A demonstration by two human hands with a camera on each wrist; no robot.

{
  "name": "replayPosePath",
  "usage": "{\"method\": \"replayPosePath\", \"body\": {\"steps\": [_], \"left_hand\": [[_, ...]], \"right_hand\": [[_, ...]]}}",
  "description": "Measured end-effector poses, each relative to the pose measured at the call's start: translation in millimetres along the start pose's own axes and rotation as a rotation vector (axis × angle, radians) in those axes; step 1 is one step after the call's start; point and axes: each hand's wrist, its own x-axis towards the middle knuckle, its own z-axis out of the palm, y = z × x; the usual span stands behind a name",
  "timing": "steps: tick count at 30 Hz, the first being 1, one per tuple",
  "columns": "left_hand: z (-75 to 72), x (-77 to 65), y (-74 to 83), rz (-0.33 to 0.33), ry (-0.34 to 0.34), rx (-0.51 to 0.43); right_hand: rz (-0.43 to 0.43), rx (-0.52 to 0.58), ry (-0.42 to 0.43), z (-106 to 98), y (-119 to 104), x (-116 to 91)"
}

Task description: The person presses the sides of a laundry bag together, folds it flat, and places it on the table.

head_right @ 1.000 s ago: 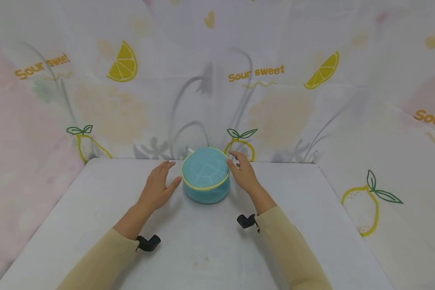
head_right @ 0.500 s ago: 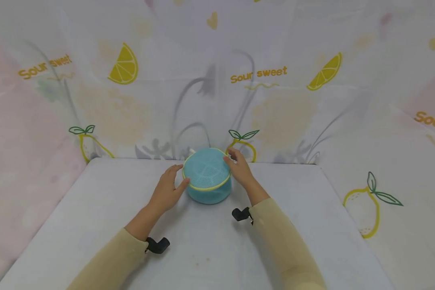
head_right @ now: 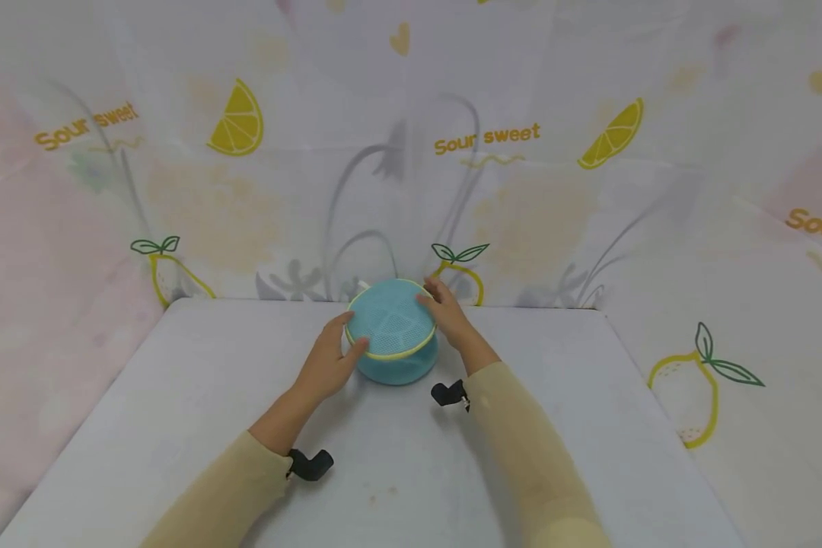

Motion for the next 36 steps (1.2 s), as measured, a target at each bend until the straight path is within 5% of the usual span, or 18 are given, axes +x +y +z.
{"method": "replayPosePath", "body": {"steps": [13,36], "left_hand": [[12.8,6.5,2.4,-0.077,-0.057,-0.131],[6.0,14.5,6.3,-0.044,-0.046,-0.223]], "right_hand": [[0.003,-0.006,-0.064,8,3,-4],[-0.065,-0.048,-0.06,10,-5,-25]]}}
